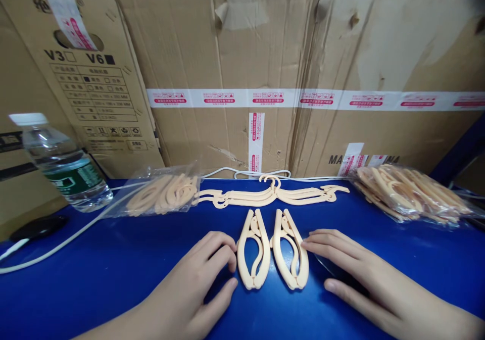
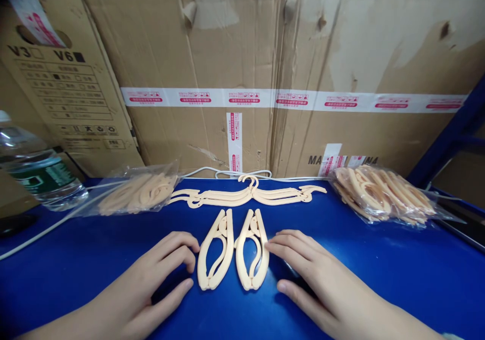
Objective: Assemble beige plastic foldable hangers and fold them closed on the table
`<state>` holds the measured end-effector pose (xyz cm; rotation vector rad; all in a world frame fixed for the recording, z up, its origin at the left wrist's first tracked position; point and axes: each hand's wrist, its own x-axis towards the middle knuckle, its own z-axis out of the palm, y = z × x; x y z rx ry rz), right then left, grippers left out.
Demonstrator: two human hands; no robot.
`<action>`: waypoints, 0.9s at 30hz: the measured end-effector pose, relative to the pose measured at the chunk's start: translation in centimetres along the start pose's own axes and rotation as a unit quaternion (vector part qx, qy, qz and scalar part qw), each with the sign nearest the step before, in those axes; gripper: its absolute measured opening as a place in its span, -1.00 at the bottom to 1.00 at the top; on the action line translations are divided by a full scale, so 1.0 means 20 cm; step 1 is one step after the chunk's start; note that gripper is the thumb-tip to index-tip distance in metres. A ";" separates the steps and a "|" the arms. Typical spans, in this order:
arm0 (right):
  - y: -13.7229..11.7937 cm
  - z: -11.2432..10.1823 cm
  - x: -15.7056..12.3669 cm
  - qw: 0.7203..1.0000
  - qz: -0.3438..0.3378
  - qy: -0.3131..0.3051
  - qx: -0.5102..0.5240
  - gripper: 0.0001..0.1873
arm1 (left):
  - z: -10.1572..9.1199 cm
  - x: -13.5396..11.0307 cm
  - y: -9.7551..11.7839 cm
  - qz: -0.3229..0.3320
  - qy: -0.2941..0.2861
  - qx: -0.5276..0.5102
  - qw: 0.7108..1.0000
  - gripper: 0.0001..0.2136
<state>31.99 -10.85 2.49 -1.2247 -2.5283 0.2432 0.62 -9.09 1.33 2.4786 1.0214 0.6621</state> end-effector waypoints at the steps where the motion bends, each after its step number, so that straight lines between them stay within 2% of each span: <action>1: 0.00 0.00 0.00 1.000 0.000 -0.002 -0.003 -0.50 | 0.00 0.00 0.00 0.000 -0.002 0.000 1.000 -0.89; 9: 0.01 0.01 -0.01 1.000 -0.003 -0.010 -0.014 -0.49 | -0.03 0.01 0.01 -0.013 -0.043 0.027 0.999 -0.87; 17: 0.02 0.02 -0.02 0.999 -0.002 0.010 -0.032 -0.44 | -0.03 0.01 0.01 -0.021 -0.041 0.009 0.999 -0.87; 22: 0.05 0.03 -0.02 0.999 0.003 0.035 -0.031 -0.50 | -0.03 0.02 0.01 -0.024 -0.021 -0.016 0.999 -0.87; 27: 0.06 0.04 -0.01 1.000 0.012 0.021 -0.019 -0.51 | -0.03 0.01 -0.01 -0.040 0.010 -0.038 0.998 -0.90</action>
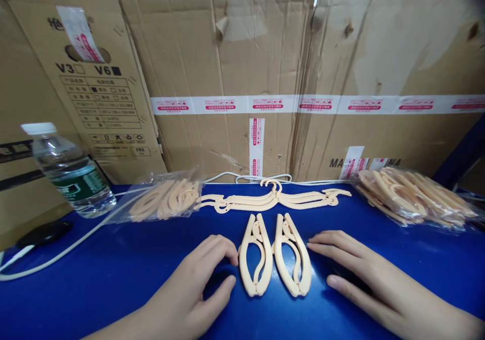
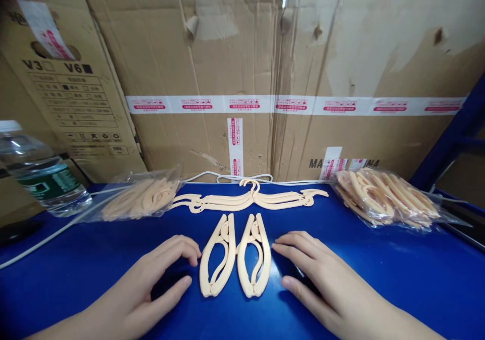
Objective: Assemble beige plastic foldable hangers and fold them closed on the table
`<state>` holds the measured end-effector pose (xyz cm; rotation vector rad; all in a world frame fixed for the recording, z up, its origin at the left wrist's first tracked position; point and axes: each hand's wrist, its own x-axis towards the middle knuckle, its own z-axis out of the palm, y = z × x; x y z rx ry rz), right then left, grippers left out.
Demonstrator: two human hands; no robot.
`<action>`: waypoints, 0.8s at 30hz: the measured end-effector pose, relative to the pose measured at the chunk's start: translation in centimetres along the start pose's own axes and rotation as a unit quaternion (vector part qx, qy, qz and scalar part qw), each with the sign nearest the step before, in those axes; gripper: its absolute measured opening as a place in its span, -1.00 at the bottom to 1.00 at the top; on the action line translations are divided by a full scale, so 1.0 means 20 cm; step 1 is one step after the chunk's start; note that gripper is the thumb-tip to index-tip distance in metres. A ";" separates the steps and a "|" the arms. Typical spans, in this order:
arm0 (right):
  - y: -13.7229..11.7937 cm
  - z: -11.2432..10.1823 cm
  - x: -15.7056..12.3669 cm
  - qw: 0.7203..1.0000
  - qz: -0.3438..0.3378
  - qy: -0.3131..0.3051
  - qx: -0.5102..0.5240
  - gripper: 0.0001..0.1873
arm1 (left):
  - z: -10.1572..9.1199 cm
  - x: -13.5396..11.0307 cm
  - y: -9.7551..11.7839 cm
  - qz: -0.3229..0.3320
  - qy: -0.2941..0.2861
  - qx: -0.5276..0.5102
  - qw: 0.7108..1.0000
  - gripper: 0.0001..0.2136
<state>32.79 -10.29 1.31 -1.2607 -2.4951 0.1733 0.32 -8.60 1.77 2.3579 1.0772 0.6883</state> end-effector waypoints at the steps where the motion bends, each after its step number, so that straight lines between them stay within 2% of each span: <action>1: 0.00 0.00 0.00 1.000 0.002 -0.003 0.003 -0.52 | 0.00 0.00 -0.01 -0.006 0.001 0.000 1.000 -0.90; 10: 0.00 -0.02 0.01 1.000 -0.003 -0.003 0.014 -0.57 | -0.02 0.02 -0.06 -0.040 0.009 -0.010 0.999 -0.89; 24: 0.02 -0.01 0.01 1.000 -0.002 0.005 0.028 -0.58 | -0.01 0.01 -0.04 0.008 0.020 -0.009 1.000 -0.89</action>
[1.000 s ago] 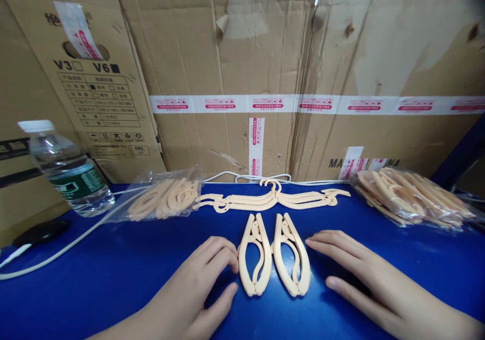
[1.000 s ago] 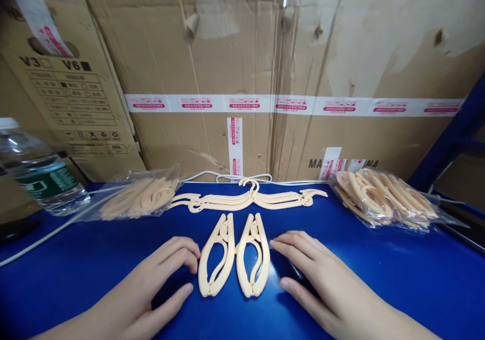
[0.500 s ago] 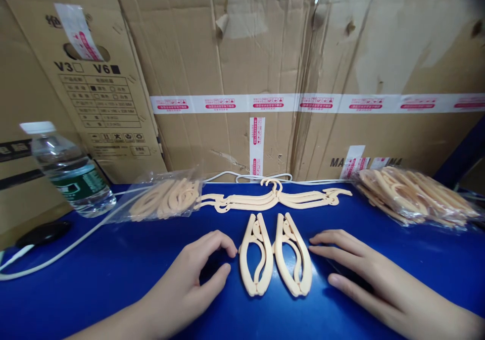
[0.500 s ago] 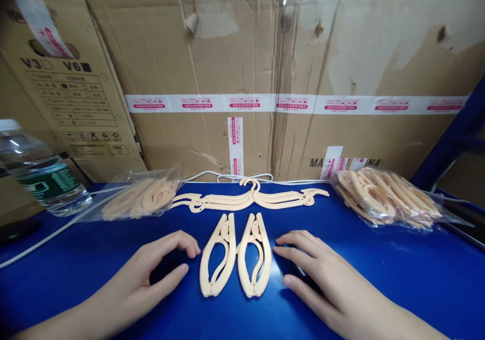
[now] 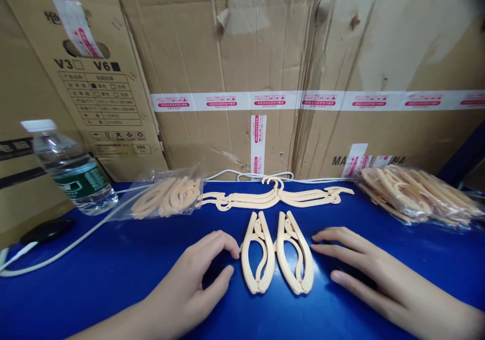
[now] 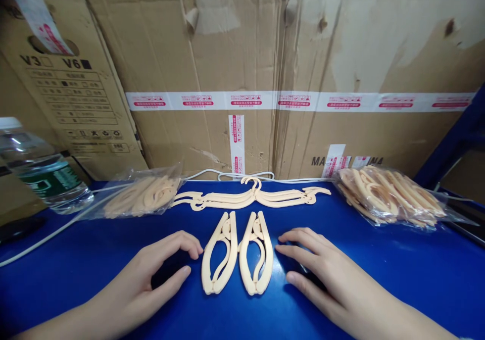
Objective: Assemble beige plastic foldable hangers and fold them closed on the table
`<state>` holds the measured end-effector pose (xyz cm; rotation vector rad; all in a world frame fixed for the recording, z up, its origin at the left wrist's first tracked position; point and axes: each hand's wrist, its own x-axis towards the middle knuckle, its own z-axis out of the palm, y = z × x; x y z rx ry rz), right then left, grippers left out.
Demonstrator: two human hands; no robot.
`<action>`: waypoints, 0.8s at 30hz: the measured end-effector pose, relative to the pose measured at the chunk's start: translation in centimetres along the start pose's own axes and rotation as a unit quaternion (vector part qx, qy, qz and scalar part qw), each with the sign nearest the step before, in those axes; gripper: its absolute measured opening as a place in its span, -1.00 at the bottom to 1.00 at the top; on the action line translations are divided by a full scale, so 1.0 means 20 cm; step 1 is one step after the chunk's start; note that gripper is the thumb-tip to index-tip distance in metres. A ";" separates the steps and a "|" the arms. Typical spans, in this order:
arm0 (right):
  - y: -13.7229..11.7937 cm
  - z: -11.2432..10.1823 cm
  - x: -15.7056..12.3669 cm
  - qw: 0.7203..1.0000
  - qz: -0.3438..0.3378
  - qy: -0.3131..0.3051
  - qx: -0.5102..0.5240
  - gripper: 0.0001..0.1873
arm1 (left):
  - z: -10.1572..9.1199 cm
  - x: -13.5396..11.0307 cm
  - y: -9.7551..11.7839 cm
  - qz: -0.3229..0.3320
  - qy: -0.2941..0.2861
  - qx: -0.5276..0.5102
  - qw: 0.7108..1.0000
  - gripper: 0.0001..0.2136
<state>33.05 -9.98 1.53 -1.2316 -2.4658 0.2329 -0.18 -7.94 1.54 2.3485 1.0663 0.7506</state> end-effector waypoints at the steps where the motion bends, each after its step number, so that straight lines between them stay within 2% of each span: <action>1: 0.00 0.00 0.00 1.000 0.001 -0.002 0.001 -0.59 | 0.00 0.00 0.00 0.007 0.002 -0.001 1.000 -0.89; 5: 0.00 0.00 0.01 1.000 0.008 -0.011 0.000 -0.58 | 0.01 0.00 0.02 0.027 0.008 -0.007 1.000 -0.88; 17: -0.03 -0.02 0.02 1.000 -0.001 -0.010 -0.021 -0.60 | 0.00 -0.01 0.00 0.020 0.003 -0.002 1.000 -0.89; 21: 0.00 -0.02 0.02 0.999 0.006 0.021 -0.037 -0.52 | 0.01 0.00 0.00 0.018 0.016 0.003 1.000 -0.88; 24: 0.08 -0.04 0.04 0.996 0.012 0.060 -0.060 -0.48 | 0.01 0.00 0.00 0.014 0.029 0.009 0.999 -0.87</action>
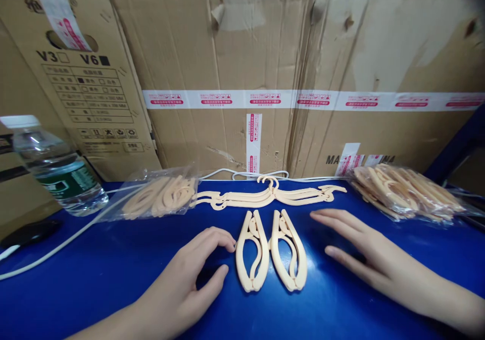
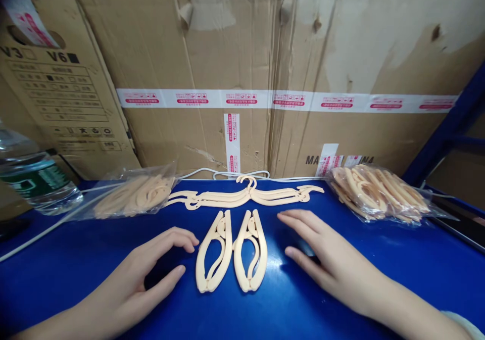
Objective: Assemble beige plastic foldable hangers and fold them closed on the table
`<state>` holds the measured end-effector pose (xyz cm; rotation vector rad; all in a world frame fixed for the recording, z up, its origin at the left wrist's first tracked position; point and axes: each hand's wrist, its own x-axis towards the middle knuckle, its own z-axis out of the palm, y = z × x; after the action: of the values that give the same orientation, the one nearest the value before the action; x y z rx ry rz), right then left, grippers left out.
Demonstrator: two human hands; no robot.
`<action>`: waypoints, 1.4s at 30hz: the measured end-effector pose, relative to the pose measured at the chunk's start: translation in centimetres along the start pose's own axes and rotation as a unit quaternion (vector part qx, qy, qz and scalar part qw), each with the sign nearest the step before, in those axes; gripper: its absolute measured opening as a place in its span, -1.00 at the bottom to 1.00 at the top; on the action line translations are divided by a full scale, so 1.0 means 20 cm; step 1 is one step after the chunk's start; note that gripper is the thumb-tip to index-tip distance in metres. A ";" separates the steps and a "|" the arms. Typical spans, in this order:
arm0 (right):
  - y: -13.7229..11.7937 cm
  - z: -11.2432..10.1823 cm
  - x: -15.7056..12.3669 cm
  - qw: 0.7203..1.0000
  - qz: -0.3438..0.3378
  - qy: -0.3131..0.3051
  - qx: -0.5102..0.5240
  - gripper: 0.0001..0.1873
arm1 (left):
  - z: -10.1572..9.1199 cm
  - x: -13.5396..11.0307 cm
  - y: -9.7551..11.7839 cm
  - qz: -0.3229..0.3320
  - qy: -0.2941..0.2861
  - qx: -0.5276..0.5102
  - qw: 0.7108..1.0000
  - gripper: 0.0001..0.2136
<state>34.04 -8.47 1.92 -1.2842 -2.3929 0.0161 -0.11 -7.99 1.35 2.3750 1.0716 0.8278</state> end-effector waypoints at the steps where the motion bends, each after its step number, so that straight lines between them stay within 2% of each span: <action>1: 0.03 0.00 0.01 1.000 0.008 0.012 -0.013 -0.46 | 0.00 0.00 0.00 -0.001 0.004 0.002 1.000 -0.86; 5: 0.17 0.03 0.06 0.997 0.048 0.021 -0.053 -0.34 | 0.00 0.00 0.00 0.004 0.024 0.007 1.000 -0.86; 9: 0.24 0.07 0.09 0.995 0.051 -0.044 -0.067 -0.22 | 0.00 0.00 0.00 0.016 0.041 0.013 0.999 -0.87; 12: 0.25 0.07 0.09 0.994 0.052 -0.069 -0.073 -0.24 | 0.00 0.00 0.01 0.016 0.045 0.008 0.999 -0.88; 16: 0.27 0.07 0.08 0.995 0.038 -0.025 -0.091 -0.42 | 0.00 -0.01 0.01 0.024 0.038 0.002 0.999 -0.87; 21: 0.33 0.08 0.08 0.997 0.009 0.047 -0.065 -0.62 | 0.00 -0.01 0.02 0.022 0.037 -0.007 0.999 -0.88; 29: 0.30 0.06 0.07 0.998 0.015 0.057 -0.018 -0.70 | 0.00 -0.02 0.01 0.021 0.056 -0.006 0.998 -0.86; 36: 0.24 0.03 0.05 0.997 0.059 0.044 0.032 -0.77 | -0.01 -0.01 0.02 -0.024 0.074 -0.018 0.997 -0.85; 39: 0.23 -0.01 0.05 0.995 0.067 0.063 0.046 -0.79 | -0.02 0.00 0.02 -0.053 0.064 -0.047 0.995 -0.84; 42: 0.24 -0.08 0.03 0.991 0.064 0.113 0.020 -0.79 | -0.02 0.01 0.01 -0.095 0.055 -0.117 0.987 -0.84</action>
<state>38.07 -5.48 2.55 -1.3423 -2.1071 -0.0410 -0.19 -7.91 1.84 2.0193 1.1527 0.9665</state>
